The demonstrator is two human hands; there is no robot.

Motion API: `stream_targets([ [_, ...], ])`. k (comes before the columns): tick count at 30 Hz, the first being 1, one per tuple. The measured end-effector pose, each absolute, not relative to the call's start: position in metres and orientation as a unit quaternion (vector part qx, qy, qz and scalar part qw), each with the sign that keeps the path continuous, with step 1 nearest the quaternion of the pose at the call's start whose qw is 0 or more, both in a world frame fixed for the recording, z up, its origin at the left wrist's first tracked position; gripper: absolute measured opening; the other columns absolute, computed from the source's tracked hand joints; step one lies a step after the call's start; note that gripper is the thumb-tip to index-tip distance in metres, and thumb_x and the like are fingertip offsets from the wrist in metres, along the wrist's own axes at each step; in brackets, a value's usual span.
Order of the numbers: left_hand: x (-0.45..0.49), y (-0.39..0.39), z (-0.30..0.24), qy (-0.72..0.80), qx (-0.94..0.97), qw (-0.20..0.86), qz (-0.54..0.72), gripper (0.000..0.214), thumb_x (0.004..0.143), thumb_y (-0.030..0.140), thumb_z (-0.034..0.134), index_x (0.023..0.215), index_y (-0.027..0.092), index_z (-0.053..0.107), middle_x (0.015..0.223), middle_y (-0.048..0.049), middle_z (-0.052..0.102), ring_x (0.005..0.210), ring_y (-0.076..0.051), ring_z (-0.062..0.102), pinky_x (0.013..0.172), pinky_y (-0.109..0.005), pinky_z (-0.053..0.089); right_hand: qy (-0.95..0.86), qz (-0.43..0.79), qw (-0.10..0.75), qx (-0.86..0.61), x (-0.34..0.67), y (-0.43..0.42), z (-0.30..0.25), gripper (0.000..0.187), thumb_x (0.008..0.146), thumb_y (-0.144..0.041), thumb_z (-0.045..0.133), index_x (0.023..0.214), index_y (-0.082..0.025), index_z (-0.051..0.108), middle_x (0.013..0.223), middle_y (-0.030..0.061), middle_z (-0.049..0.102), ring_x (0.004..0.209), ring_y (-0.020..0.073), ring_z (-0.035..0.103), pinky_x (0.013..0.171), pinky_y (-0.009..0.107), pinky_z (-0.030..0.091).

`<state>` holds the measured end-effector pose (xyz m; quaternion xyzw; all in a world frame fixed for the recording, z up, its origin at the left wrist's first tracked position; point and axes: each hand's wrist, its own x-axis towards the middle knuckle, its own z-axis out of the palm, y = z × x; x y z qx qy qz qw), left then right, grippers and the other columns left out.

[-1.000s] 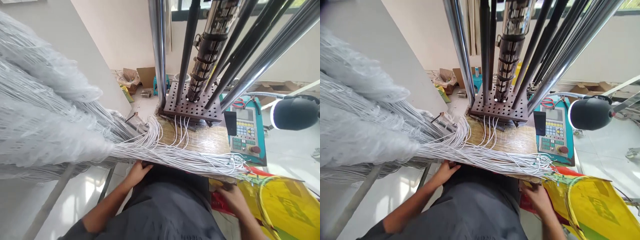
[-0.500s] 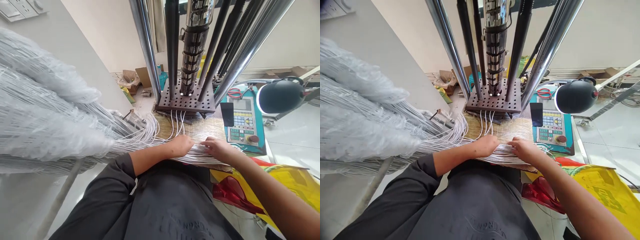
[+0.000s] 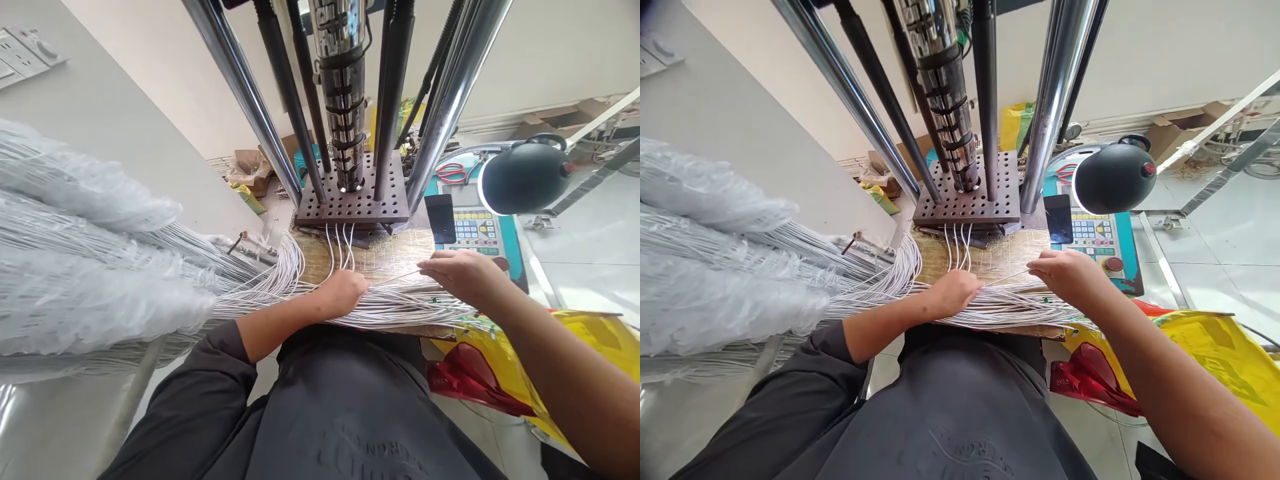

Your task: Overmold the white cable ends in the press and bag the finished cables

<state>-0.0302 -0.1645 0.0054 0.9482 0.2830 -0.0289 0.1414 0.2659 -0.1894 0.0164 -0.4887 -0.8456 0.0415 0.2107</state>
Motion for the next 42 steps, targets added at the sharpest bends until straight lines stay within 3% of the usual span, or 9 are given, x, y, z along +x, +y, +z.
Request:
stream_targets([
  [7, -0.026, -0.183, 0.017, 0.306, 0.948, 0.000, -0.082, 0.019, 0.092, 0.006, 0.043, 0.095, 0.009, 0.062, 0.084, -0.0119, 0.065, 0.078, -0.025, 0.062, 0.072, -0.040, 0.045, -0.836, -0.009, 0.249, -0.490, 0.269, -0.201, 0.040, 0.026, 0.097, -0.040, 0.057, 0.089, -0.028, 0.079, 0.066, 0.0014, 0.065, 0.057, 0.0133, 0.049, 0.059, 0.034, 0.034],
  [16, -0.032, -0.186, 0.008, 0.308, 0.950, -0.010, -0.057, 0.029, 0.098, 0.010, 0.034, 0.107, 0.009, 0.062, 0.096, -0.0132, 0.063, 0.083, -0.024, 0.061, 0.074, -0.040, 0.046, -0.826, 0.126, 0.242, -0.494, 0.270, -0.192, 0.007, 0.035, 0.095, -0.046, 0.055, 0.085, -0.024, 0.081, 0.066, 0.0029, 0.070, 0.061, 0.0147, 0.060, 0.056, 0.028, 0.042],
  [21, -0.040, -0.176, 0.001, 0.291, 0.950, 0.111, 0.012, 0.024, 0.097, 0.013, 0.041, 0.108, 0.013, 0.063, 0.102, -0.0106, 0.063, 0.093, -0.022, 0.062, 0.084, -0.036, 0.050, -0.831, -0.017, 0.282, -0.479, 0.269, -0.192, 0.016, 0.028, 0.096, -0.039, 0.058, 0.097, -0.023, 0.081, 0.065, 0.0027, 0.066, 0.057, 0.0130, 0.052, 0.058, 0.030, 0.037],
  [26, -0.046, -0.170, 0.005, 0.301, 0.929, 0.204, 0.066, 0.025, 0.098, 0.015, 0.040, 0.110, 0.014, 0.063, 0.105, -0.0104, 0.066, 0.098, -0.020, 0.062, 0.091, -0.033, 0.050, -0.837, -0.021, 0.189, -0.513, 0.297, -0.183, 0.004, 0.027, 0.094, -0.038, 0.058, 0.094, -0.023, 0.081, 0.070, 0.0045, 0.067, 0.058, 0.0149, 0.056, 0.060, 0.032, 0.039],
  [29, -0.050, -0.173, 0.020, 0.300, 0.918, 0.244, 0.088, 0.026, 0.098, 0.015, 0.041, 0.111, 0.014, 0.063, 0.105, -0.0102, 0.068, 0.098, -0.020, 0.063, 0.093, -0.033, 0.049, -0.837, 0.037, 0.175, -0.517, 0.309, -0.190, -0.007, 0.035, 0.087, -0.045, 0.068, 0.110, -0.022, 0.077, 0.109, 0.0131, 0.072, 0.091, 0.0257, 0.068, 0.076, 0.039, 0.051],
  [31, -0.051, -0.171, 0.033, 0.298, 0.903, 0.298, 0.085, 0.023, 0.098, 0.019, 0.044, 0.107, 0.015, 0.064, 0.102, -0.0081, 0.069, 0.094, -0.018, 0.063, 0.088, -0.030, 0.049, -0.815, 0.071, 0.231, -0.526, 0.307, -0.204, -0.009, 0.050, 0.085, -0.046, 0.070, 0.129, -0.023, 0.068, 0.138, 0.0157, 0.060, 0.121, 0.0329, 0.060, 0.097, 0.048, 0.051],
  [33, -0.046, -0.164, 0.045, 0.281, 0.896, 0.342, 0.042, 0.017, 0.095, 0.027, 0.052, 0.096, 0.016, 0.065, 0.091, -0.0055, 0.068, 0.084, -0.017, 0.062, 0.077, -0.028, 0.048, -0.771, 0.087, 0.312, -0.548, 0.301, -0.221, -0.008, 0.050, 0.089, -0.039, 0.066, 0.136, -0.024, 0.062, 0.145, 0.0141, 0.055, 0.133, 0.0329, 0.053, 0.108, 0.052, 0.045],
  [36, -0.028, -0.145, 0.057, 0.258, 0.884, 0.390, -0.003, 0.020, 0.090, 0.033, 0.059, 0.083, 0.015, 0.063, 0.078, -0.0032, 0.064, 0.072, -0.016, 0.058, 0.065, -0.027, 0.043, -0.708, 0.096, 0.399, -0.575, 0.292, -0.244, -0.009, 0.043, 0.091, -0.029, 0.061, 0.134, -0.025, 0.063, 0.135, 0.0122, 0.064, 0.128, 0.0300, 0.058, 0.110, 0.051, 0.046],
  [42, 0.007, -0.128, 0.063, 0.234, 0.761, 0.603, -0.054, 0.034, 0.088, 0.049, 0.062, 0.089, 0.015, 0.061, 0.063, 0.0037, 0.049, 0.052, -0.010, 0.047, 0.051, -0.024, 0.036, -0.576, 0.113, 0.496, -0.640, 0.285, -0.272, -0.033, 0.032, 0.093, -0.028, 0.058, 0.122, -0.024, 0.070, 0.116, 0.0101, 0.073, 0.108, 0.0273, 0.069, 0.101, 0.050, 0.054],
])
